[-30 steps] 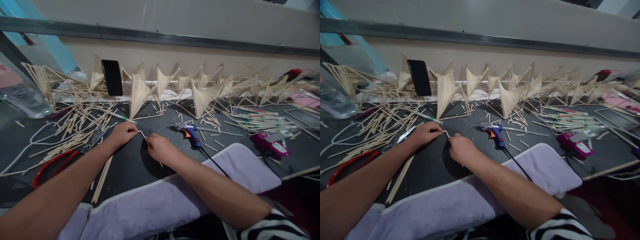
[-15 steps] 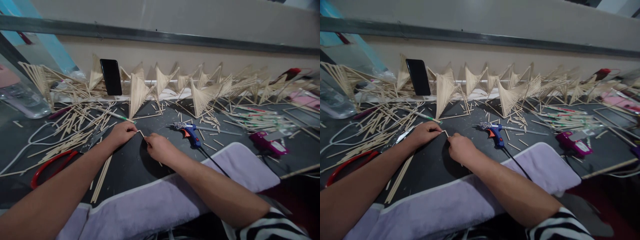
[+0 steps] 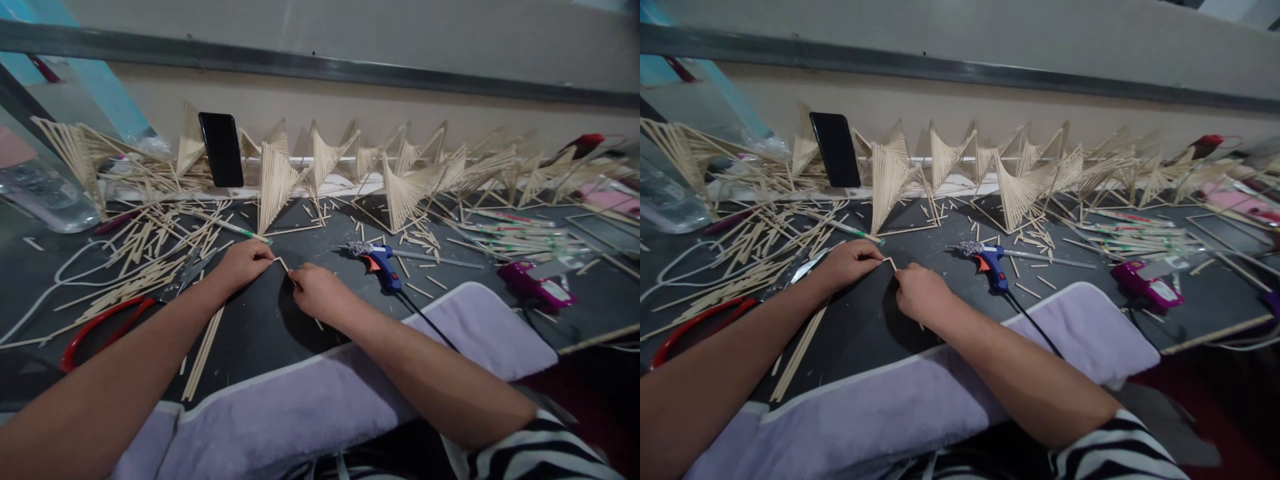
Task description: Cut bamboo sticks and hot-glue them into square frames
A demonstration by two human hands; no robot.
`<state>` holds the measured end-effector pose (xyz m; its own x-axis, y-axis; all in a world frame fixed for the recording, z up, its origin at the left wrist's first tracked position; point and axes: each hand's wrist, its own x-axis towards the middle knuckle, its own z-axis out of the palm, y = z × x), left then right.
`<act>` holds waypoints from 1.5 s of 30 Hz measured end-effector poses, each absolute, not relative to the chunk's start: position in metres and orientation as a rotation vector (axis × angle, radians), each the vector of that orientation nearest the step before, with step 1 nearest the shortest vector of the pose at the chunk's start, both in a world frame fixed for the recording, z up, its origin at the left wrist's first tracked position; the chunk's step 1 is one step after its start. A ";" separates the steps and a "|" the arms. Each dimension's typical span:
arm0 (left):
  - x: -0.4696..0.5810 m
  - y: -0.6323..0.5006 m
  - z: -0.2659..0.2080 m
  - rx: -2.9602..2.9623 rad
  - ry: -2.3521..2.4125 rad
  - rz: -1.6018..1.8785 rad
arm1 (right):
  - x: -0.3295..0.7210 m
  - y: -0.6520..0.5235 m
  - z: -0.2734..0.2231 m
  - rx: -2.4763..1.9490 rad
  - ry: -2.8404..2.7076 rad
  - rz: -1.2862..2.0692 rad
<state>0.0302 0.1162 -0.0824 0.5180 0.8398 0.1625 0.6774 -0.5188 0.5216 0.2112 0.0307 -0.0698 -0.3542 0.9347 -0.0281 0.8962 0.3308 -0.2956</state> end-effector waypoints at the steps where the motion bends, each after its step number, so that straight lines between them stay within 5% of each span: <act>1: 0.030 0.117 -0.083 2.372 1.243 0.565 | 0.211 0.031 -0.070 -1.697 -2.440 0.391; 45: 0.029 0.117 -0.084 2.378 1.261 0.568 | 0.209 0.030 -0.072 -1.705 -2.443 0.379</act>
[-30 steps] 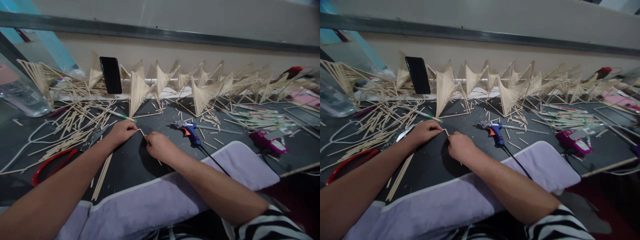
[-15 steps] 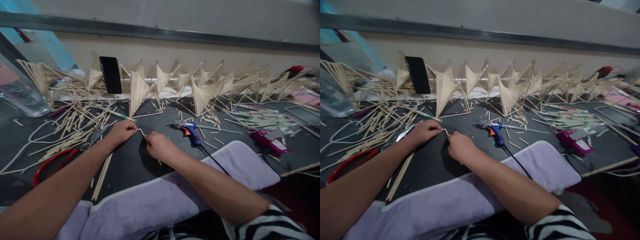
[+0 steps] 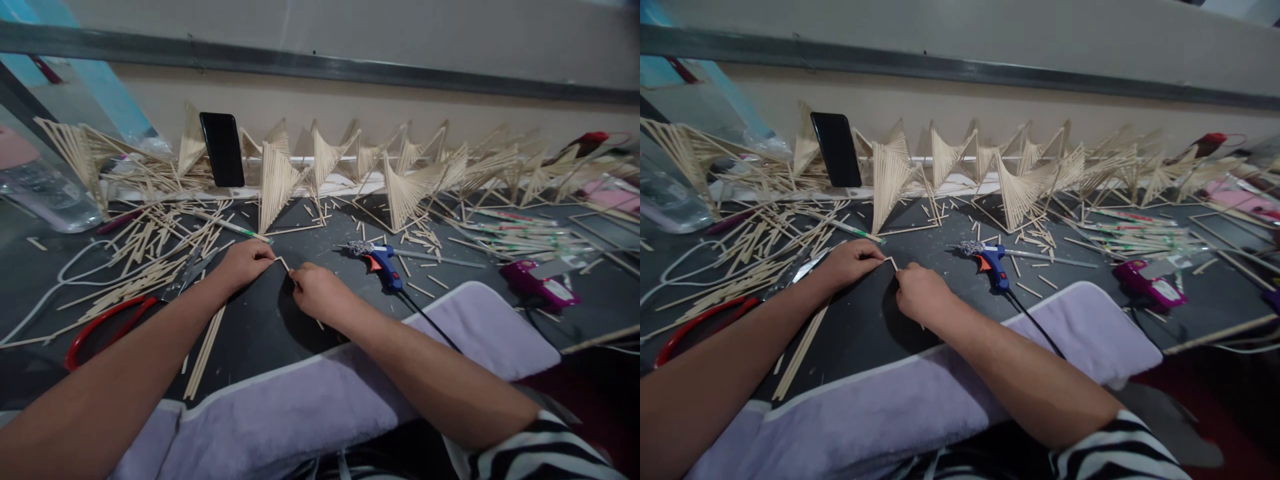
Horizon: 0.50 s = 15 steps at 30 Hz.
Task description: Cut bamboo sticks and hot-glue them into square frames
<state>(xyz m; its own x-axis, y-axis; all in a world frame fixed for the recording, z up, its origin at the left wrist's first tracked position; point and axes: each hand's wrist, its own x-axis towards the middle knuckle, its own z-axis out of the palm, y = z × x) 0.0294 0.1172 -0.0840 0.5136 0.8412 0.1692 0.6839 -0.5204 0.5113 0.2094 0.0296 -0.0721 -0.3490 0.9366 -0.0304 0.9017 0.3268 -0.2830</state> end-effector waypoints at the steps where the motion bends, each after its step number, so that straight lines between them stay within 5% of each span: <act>1: 0.029 0.117 -0.084 2.376 1.260 0.568 | 0.209 0.030 -0.072 -1.702 -2.441 0.382; 15: 0.029 0.118 -0.085 2.390 1.248 0.571 | 0.210 0.030 -0.072 -1.702 -2.456 0.346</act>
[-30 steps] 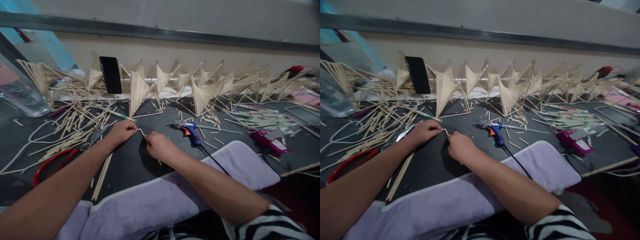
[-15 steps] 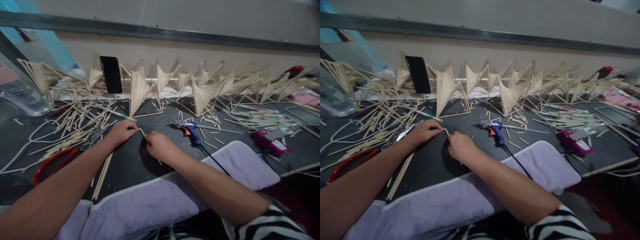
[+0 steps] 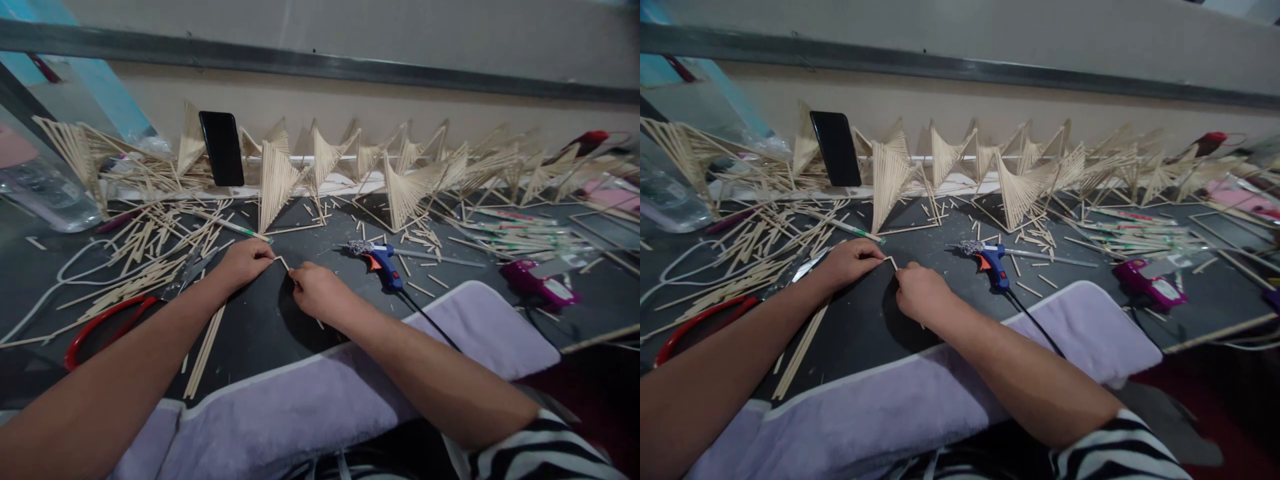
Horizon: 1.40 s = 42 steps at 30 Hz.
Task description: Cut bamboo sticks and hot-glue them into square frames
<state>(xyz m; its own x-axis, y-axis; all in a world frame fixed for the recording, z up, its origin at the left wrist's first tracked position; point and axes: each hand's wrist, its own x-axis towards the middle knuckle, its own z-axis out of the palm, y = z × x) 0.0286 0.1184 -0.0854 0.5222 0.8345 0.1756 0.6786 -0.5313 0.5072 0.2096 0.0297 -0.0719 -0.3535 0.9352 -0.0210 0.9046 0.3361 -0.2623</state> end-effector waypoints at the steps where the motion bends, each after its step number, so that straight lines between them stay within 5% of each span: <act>1: 0.028 0.119 -0.085 2.392 1.243 0.574 | 0.209 0.030 -0.072 -1.704 -2.455 0.346; 42: 0.029 0.117 -0.083 2.398 1.269 0.548 | 0.209 0.029 -0.071 -1.720 -2.472 0.344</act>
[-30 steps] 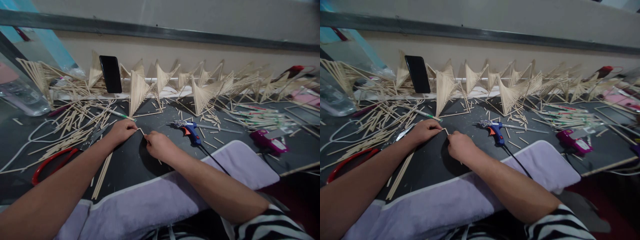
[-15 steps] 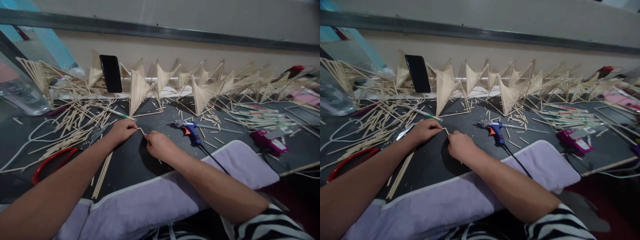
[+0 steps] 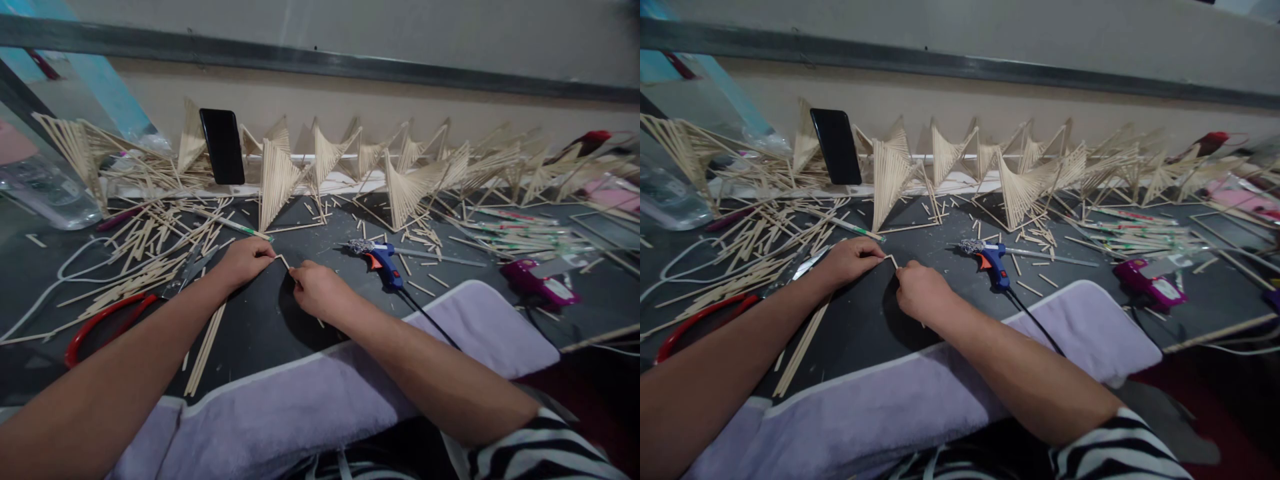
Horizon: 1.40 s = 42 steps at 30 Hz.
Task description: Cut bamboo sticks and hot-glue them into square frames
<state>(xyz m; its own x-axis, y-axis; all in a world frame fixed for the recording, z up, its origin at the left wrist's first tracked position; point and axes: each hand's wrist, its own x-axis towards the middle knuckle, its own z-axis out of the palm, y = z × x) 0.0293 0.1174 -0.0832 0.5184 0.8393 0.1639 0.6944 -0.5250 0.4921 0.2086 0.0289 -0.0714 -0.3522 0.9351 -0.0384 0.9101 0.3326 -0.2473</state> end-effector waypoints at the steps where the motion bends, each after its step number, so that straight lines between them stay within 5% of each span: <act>1: 0.029 0.117 -0.083 2.400 1.271 0.544 | 0.209 0.029 -0.071 -1.721 -2.472 0.346; 42: 0.030 0.117 -0.082 2.411 1.259 0.540 | 0.209 0.028 -0.072 -1.717 -2.464 0.345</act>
<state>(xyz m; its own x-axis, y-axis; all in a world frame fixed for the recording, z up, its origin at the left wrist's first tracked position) 0.0304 0.1171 -0.0819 0.5284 0.8331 0.1635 0.6928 -0.5344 0.4842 0.2087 0.0284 -0.0717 -0.3501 0.9361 -0.0331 0.9093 0.3311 -0.2522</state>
